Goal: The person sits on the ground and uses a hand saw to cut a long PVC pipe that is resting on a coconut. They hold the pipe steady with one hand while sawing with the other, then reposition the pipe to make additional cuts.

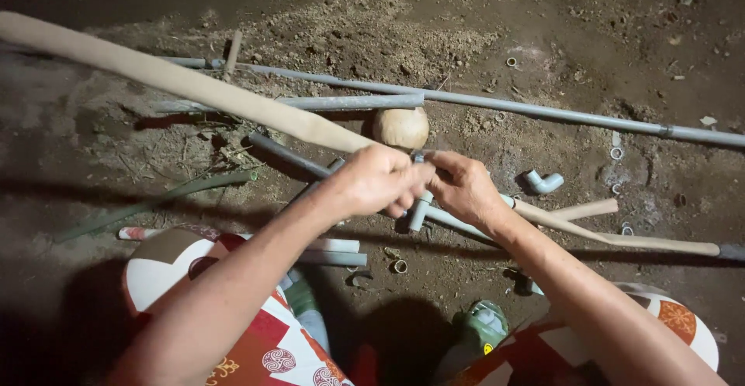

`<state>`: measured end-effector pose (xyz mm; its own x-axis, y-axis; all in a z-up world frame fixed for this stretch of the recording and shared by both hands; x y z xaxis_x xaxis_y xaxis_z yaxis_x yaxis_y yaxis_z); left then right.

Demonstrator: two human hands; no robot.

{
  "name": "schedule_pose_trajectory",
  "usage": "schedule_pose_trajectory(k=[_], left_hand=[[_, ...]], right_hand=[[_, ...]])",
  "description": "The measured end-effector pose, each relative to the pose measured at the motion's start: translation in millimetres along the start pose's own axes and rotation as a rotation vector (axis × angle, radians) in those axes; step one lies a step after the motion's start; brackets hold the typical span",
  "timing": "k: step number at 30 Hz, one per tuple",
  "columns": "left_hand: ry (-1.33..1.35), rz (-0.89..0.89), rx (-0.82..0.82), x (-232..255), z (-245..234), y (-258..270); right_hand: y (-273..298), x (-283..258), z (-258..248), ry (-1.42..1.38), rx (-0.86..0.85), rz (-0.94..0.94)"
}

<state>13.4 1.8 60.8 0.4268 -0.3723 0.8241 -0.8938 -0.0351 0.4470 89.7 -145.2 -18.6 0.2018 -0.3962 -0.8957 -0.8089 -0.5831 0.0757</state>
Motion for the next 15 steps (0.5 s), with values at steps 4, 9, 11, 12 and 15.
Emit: schedule_pose_trajectory(k=[4, 9, 11, 12, 15], left_hand=[[-0.419, -0.113, -0.084, -4, -3, 9], [-0.028, -0.028, 0.145, -44, 9, -26], [0.01, -0.016, 0.18, -28, 13, -18], [0.053, -0.014, 0.215, -21, 15, -13], [-0.175, -0.088, 0.261, -83, 22, -54]], right_hand=[[9, -33, -11, -0.053, 0.01, 0.008], [8, -35, -13, -0.108, -0.028, 0.11], [8, -36, -16, -0.122, -0.039, 0.132], [9, -35, -17, -0.138, -0.06, 0.16], [12, -50, -23, -0.137, -0.092, 0.182]])
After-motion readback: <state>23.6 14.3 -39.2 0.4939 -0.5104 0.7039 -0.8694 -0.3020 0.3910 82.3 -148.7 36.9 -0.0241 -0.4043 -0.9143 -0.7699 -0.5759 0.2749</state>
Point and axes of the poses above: each hand's wrist, its own y-axis away from the middle knuckle, its own z-axis out of the palm, x = y × z, the point moved 2 cm from there along -y, towards the middle knuckle, and after that the axes turned 4 degrees about -y, right-handed, at the moved point
